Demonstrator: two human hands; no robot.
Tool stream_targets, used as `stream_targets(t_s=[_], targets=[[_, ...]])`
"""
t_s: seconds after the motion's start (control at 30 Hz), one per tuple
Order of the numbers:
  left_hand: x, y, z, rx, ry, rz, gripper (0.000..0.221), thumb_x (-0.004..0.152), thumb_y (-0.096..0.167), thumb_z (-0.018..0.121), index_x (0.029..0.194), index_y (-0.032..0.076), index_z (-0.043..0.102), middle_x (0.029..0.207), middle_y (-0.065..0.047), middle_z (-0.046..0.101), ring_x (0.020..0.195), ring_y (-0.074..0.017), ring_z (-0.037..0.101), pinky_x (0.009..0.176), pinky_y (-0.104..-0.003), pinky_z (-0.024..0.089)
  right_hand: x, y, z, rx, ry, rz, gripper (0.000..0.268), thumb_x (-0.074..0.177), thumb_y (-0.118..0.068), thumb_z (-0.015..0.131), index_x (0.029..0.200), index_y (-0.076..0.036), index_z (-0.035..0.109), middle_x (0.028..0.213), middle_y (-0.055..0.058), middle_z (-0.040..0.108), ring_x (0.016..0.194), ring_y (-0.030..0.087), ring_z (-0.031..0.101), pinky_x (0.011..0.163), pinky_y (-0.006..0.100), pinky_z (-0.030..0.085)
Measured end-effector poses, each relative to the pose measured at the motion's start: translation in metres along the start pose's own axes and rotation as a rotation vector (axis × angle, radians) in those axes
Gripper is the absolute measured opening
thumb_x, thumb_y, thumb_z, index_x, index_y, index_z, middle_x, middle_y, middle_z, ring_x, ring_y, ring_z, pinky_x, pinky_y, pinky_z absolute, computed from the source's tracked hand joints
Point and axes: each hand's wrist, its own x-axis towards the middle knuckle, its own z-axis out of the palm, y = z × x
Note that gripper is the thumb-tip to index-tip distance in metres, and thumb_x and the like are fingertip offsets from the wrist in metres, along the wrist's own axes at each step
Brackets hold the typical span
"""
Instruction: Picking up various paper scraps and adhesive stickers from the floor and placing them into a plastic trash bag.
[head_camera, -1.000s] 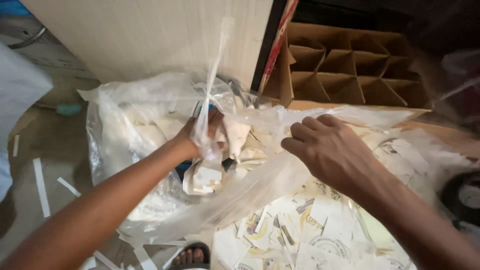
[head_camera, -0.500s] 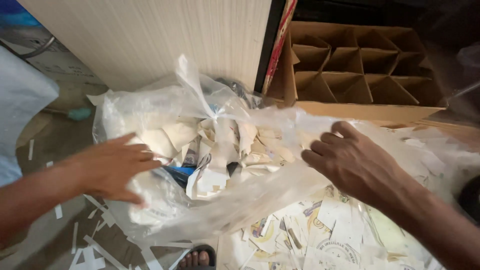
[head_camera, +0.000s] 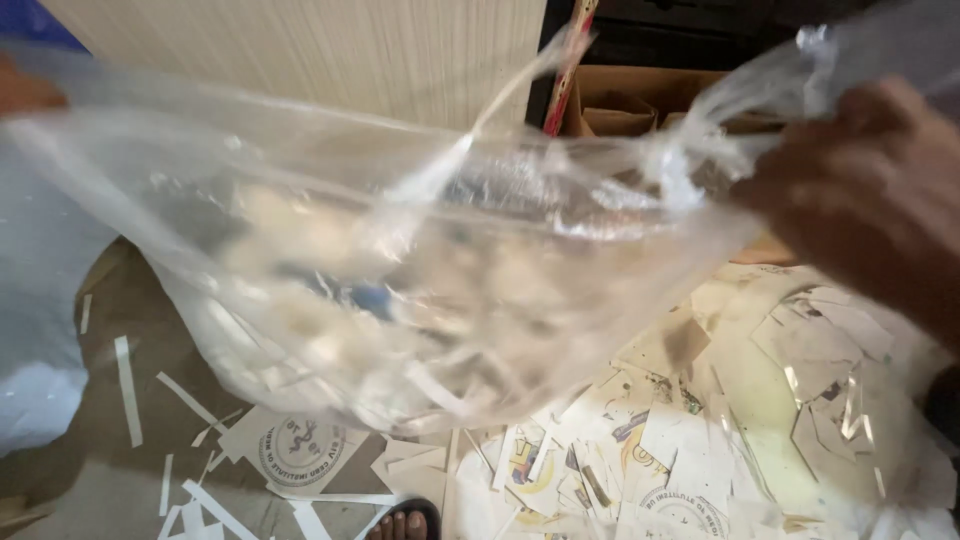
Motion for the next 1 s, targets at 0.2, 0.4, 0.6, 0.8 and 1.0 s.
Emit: stream_targets(t_s=[0.2, 0.4, 0.6, 0.8, 1.0], targets=[[0.028, -0.007, 0.042, -0.043, -0.068, -0.106, 0.073, 0.079, 0.052, 0.071, 0.145, 0.029, 0.051, 0.144, 0.003, 0.055, 0.133, -0.0196, 0.048, 0.113, -0.047, 0.037, 0.055, -0.061, 0.061, -0.122, 0.113, 0.079, 0.037, 0.093, -0.01, 0.07, 0.128, -0.021, 0.071, 0.119, 0.002, 0.078, 0.093, 0.011, 0.073, 0.08, 0.029, 0.054], [0.082, 0.056, 0.004, -0.097, -0.142, -0.224, 0.065, 0.079, 0.041, 0.072, 0.141, 0.032, 0.057, 0.145, 0.006, 0.054, 0.134, -0.0182, 0.048, 0.111, -0.047, 0.041, 0.068, -0.122, 0.086, 0.19, -0.09, -0.044, 0.03, 0.087, -0.011, 0.069, 0.117, -0.014, 0.072, 0.129, 0.011, 0.069, 0.116, 0.024, 0.063, 0.108, 0.044, 0.044], [0.159, 0.134, 0.01, -0.363, 0.399, 0.032, 0.08, 0.073, 0.044, 0.078, 0.143, 0.015, 0.054, 0.141, -0.012, 0.049, 0.13, -0.0334, 0.048, 0.108, -0.054, 0.041, 0.074, -0.152, 0.084, 0.328, 0.143, -0.063, 0.027, 0.086, -0.018, 0.061, 0.108, -0.009, 0.074, 0.146, 0.023, 0.055, 0.135, 0.037, 0.052, 0.114, 0.053, 0.036], [0.259, 0.087, 0.133, 0.187, 0.331, -0.356, 0.098, 0.071, 0.046, 0.072, 0.157, 0.012, 0.039, 0.13, -0.018, 0.061, 0.116, -0.0382, 0.06, 0.104, -0.065, 0.041, 0.058, -0.163, 0.075, 0.478, 0.315, -0.137, 0.023, 0.092, -0.023, 0.05, 0.099, -0.01, 0.068, 0.145, 0.021, 0.056, 0.136, 0.034, 0.052, 0.112, 0.051, 0.04], [0.224, -0.015, 0.087, -0.083, 0.728, -0.572, 0.015, 0.1, 0.018, 0.057, 0.102, 0.01, 0.07, 0.086, -0.017, 0.073, 0.079, -0.0379, 0.072, 0.066, -0.055, 0.054, 0.062, -0.145, 0.05, 0.619, 0.01, -0.124, 0.029, 0.094, -0.02, 0.046, 0.111, -0.007, 0.066, 0.117, 0.012, 0.068, 0.106, 0.025, 0.065, 0.098, 0.045, 0.053]])
